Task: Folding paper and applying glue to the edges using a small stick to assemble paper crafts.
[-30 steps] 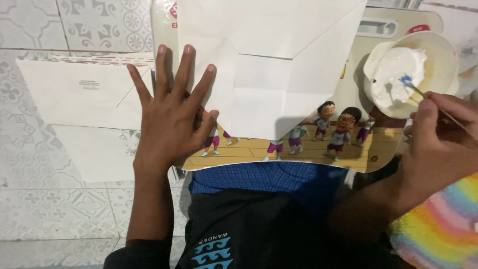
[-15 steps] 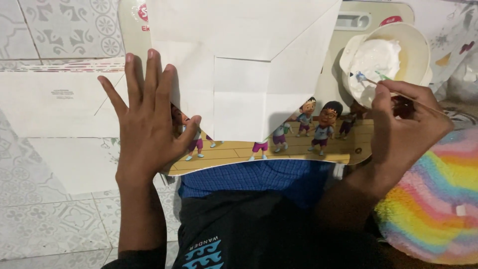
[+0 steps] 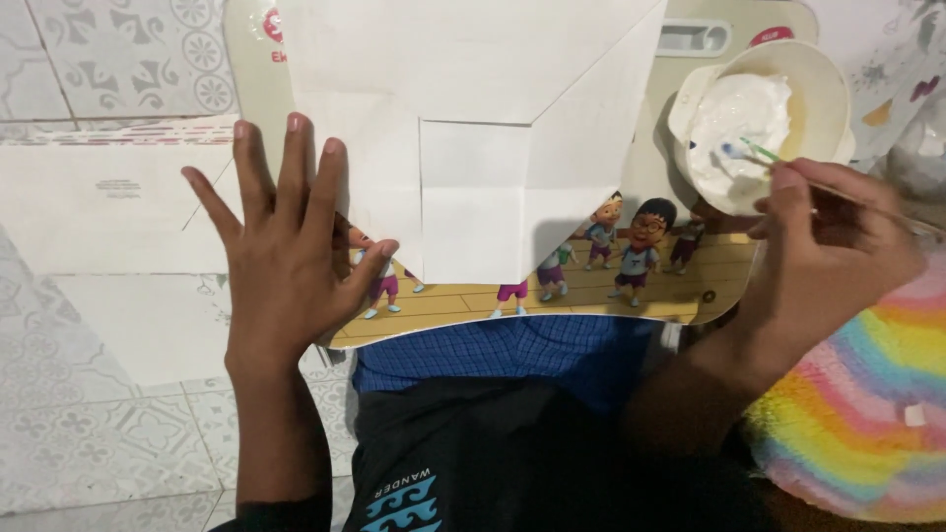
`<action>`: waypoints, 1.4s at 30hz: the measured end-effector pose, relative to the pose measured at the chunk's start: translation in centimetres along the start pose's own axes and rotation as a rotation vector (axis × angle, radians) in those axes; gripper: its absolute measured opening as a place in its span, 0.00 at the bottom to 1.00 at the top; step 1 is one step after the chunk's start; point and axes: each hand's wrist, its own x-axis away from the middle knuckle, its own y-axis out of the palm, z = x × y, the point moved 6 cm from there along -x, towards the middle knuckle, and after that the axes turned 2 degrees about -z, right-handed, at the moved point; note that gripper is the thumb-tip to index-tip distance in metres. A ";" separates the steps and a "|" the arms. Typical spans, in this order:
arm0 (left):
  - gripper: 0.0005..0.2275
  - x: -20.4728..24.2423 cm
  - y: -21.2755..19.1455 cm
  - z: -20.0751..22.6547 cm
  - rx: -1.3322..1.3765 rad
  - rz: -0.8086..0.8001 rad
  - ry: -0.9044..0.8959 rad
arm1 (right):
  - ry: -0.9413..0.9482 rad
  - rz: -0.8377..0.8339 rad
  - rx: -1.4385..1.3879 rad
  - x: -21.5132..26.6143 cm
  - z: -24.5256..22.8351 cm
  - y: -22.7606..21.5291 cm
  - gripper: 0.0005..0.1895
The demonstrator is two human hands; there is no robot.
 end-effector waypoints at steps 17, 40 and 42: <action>0.32 0.3 0.1 -0.2 0.010 0.008 0.001 | 0.232 -0.562 -0.577 2.7 -9.2 11.3 0.10; 0.32 0.2 -0.3 -0.1 0.072 0.047 0.020 | 0.075 -0.742 -0.366 4.0 -12.0 16.1 0.07; 0.32 0.2 -0.1 -0.2 0.053 0.042 0.013 | 0.048 -0.757 -0.354 4.1 -12.2 16.4 0.06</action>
